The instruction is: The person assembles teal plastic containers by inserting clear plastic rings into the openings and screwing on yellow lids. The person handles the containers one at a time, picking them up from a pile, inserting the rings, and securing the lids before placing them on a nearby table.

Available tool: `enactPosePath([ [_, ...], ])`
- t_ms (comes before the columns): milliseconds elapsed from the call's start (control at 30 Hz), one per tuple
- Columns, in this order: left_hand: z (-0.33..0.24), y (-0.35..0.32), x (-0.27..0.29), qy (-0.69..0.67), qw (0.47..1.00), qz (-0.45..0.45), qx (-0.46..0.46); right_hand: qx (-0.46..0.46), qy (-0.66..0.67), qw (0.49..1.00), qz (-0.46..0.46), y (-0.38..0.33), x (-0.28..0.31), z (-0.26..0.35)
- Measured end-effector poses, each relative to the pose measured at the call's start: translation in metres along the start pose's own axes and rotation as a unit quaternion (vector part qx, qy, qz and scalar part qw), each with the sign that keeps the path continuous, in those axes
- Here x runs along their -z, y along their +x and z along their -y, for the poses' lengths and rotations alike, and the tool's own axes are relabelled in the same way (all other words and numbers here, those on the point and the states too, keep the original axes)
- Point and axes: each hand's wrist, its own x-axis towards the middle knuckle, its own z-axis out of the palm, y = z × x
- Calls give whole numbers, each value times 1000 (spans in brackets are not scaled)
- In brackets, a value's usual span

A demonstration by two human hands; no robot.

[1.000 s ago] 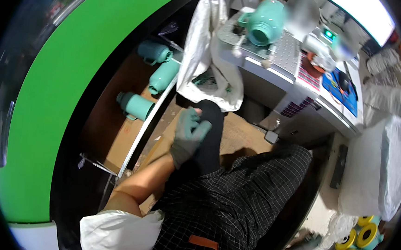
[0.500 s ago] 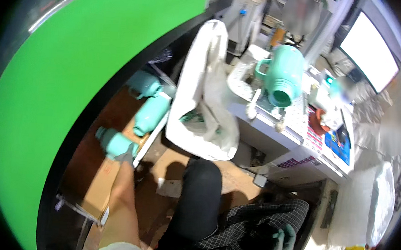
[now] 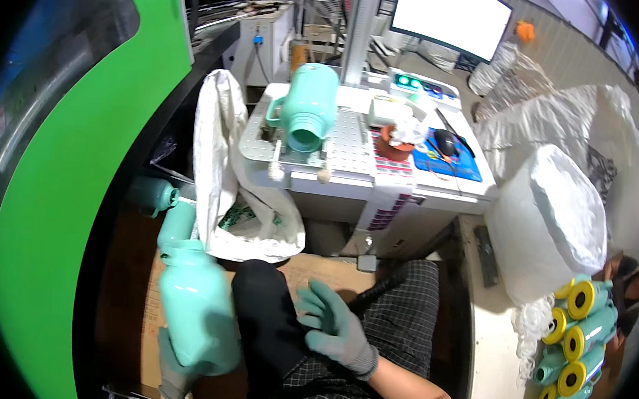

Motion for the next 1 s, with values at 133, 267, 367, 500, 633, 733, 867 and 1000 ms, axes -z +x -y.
enactPosePath([
  [133, -68, 14, -60, 333, 876, 67, -341, 22, -45, 999, -7, -21, 15, 20],
  [267, -126, 41, -100, 235, 871, 88, -422, 33, -94, 994, 35, -77, 40, 13],
  [367, -154, 63, -153, 198, 821, 264, -466, 78, -140, 987, 16, -110, 29, 4],
  [500, -161, 53, -181, 237, 780, 379, -438, -9, -356, 928, 108, -137, 75, 42],
  [633, -191, 39, -207, 231, 712, 404, -526, -12, -351, 935, 46, -160, 61, 30],
  [733, -176, 25, -221, 205, 732, 436, -482, -80, -389, 916, 49, -162, 69, 39],
  [867, -162, 37, -212, 220, 787, 396, -419, 37, -202, 948, -245, -156, 67, 63],
  [1000, -143, 25, -222, 286, 771, 415, -391, 89, -524, 846, 49, -136, 35, 100],
])
